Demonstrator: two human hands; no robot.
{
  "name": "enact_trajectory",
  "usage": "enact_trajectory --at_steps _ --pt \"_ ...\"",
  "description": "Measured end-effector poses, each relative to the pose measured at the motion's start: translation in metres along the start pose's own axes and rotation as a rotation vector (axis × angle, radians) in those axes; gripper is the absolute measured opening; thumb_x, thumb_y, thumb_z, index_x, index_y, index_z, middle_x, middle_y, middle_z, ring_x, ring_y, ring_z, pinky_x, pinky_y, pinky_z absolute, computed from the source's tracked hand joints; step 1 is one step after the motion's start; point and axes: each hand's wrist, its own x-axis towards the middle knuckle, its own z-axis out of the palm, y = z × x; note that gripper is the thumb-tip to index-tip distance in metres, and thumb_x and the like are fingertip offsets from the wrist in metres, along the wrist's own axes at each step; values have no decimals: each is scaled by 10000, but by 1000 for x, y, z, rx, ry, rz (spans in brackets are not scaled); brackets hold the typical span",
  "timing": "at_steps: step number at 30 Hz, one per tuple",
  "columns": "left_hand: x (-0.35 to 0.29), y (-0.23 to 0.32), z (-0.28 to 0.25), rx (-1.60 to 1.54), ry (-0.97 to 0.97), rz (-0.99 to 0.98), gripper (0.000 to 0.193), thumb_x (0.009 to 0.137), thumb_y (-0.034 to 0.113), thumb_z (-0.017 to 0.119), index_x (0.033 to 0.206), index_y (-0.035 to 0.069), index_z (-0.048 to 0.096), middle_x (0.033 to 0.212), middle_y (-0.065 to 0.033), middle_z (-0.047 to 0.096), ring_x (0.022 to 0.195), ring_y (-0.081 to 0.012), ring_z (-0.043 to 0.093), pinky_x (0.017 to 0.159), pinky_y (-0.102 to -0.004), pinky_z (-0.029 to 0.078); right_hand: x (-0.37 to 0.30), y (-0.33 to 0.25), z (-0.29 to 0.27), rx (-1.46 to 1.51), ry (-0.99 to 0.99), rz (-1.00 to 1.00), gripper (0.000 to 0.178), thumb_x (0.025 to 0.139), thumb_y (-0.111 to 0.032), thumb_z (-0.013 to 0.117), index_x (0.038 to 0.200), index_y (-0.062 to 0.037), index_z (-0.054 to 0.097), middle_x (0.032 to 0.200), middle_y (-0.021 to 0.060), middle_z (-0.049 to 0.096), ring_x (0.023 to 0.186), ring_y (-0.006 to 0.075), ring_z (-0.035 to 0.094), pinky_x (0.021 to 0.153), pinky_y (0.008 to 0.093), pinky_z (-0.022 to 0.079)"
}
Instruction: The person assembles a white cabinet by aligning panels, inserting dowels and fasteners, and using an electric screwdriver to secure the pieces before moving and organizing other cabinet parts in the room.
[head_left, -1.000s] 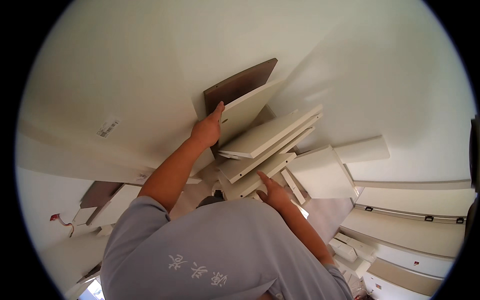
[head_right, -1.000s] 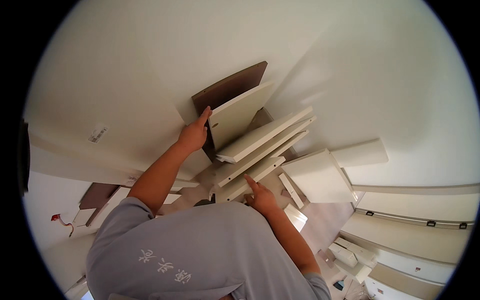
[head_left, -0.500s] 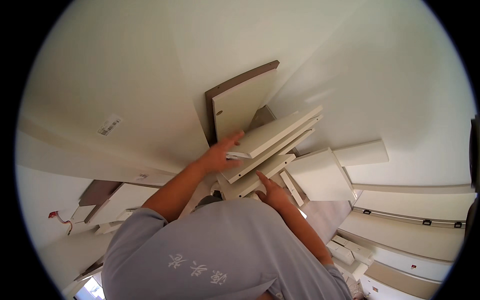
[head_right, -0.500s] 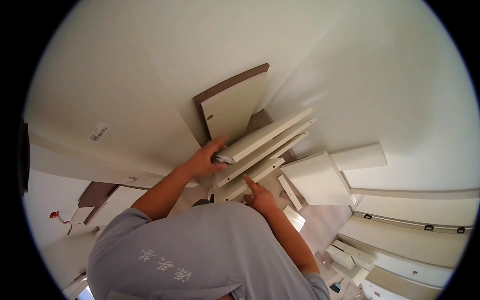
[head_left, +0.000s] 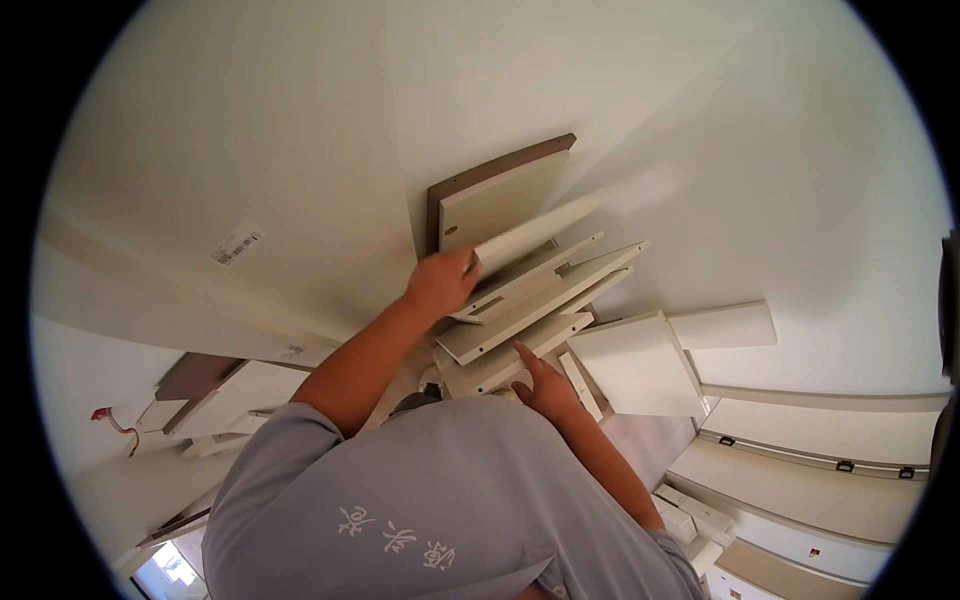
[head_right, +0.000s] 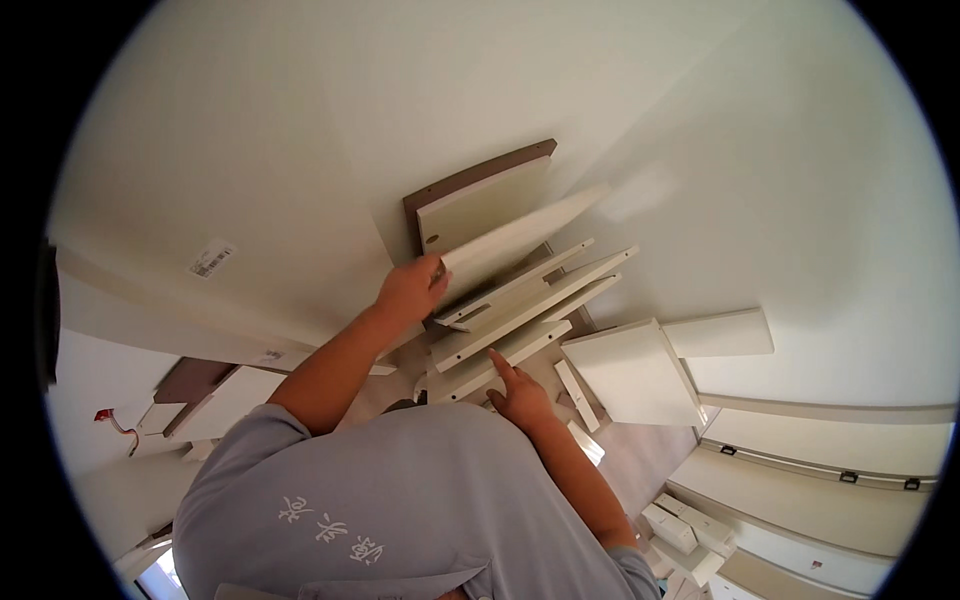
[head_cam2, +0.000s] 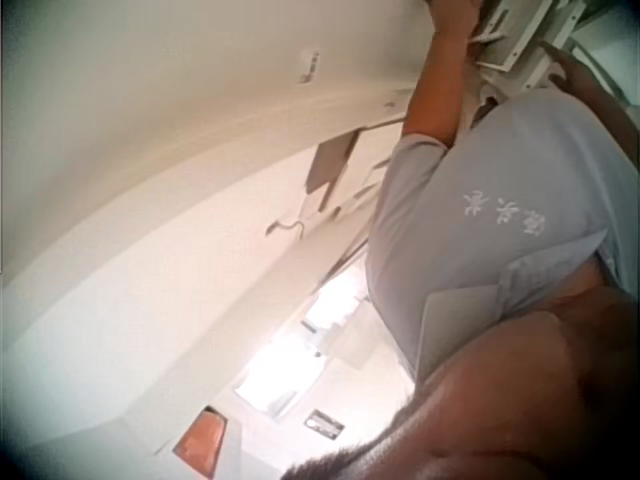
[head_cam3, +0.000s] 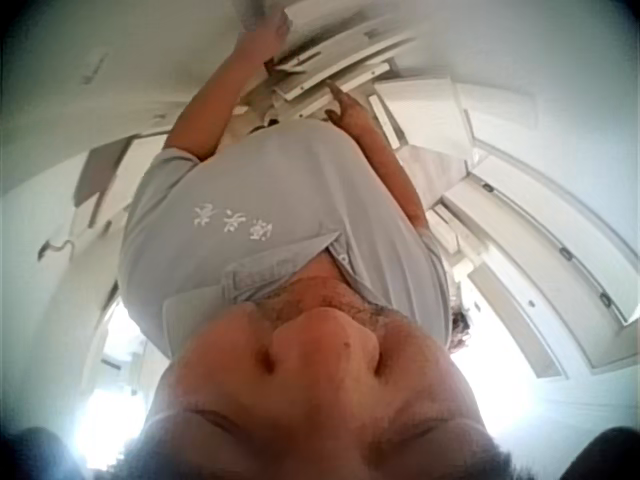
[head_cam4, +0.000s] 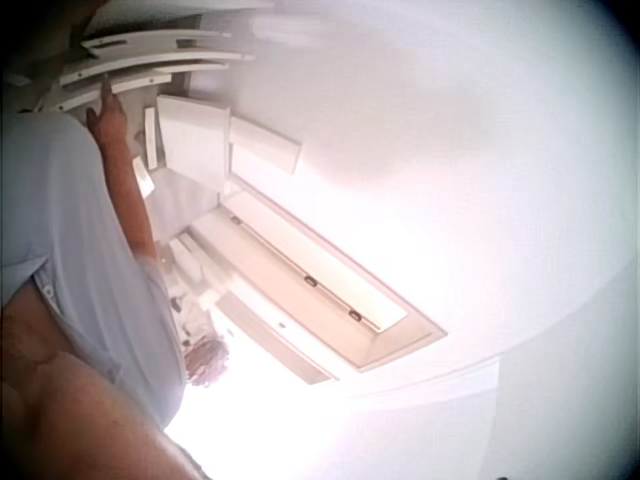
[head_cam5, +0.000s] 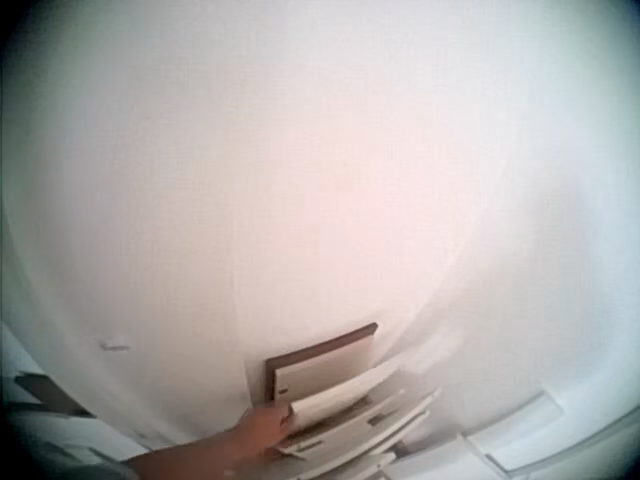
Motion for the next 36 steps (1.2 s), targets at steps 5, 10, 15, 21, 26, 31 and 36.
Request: enact_trajectory --at_steps 5,10,15,21,26,31,36 --pt "31 -32 -5 -15 162 -40 257 982 261 616 1122 46 617 973 -217 713 897 -442 678 787 -542 541 4 2 2 -5 11 -18 846 871 -252 734 1599 -306 306 1194 211 672 1136 397 648 977 472 529" --pt "14 -27 6 -81 178 -110 429 966 241 652 1319 14 560 1189 -257 675 1079 -429 664 923 -471 535 9 0 1 -15 10 -12 837 874 -259 730 1596 -307 310 1217 212 662 1132 405 648 974 481 531" --pt "-51 -66 48 -249 -151 -204 572 957 273 686 1434 13 508 1317 -250 630 1177 -377 647 1012 -439 505 15 -1 1 -11 1 -19 837 878 -261 727 1598 -304 302 1231 221 652 1132 418 643 972 488 531" --pt "-117 -83 67 -158 -476 -255 592 965 370 679 1428 30 533 1320 -242 631 1198 -373 635 1021 -451 503 21 -15 -8 -19 -64 24 845 879 -231 744 1602 -217 308 1338 260 612 1236 408 603 1022 464 505" --pt "-127 -68 57 -304 -492 -289 592 958 387 674 1394 2 567 1385 -261 591 1277 -395 575 1069 -456 463 25 -17 -9 -33 -90 35 862 884 -225 740 1613 -200 280 1360 275 594 1257 428 584 1054 468 483" --pt "-138 -71 77 -322 -284 -126 646 961 403 676 1445 6 517 1392 -266 583 1296 -395 563 1098 -452 449 30 -30 -18 -85 -108 20 888 887 -210 736 1623 -172 241 1364 295 582 1275 452 562 1067 480 468" --pt "-119 -76 81 -392 -353 -234 643 990 414 657 1474 20 499 1392 -252 596 1287 -350 584 1093 -425 448 39 -23 -13 -89 -33 -44 924 880 -242 733 1632 -220 197 1273 271 618 1188 463 599 1025 514 488"
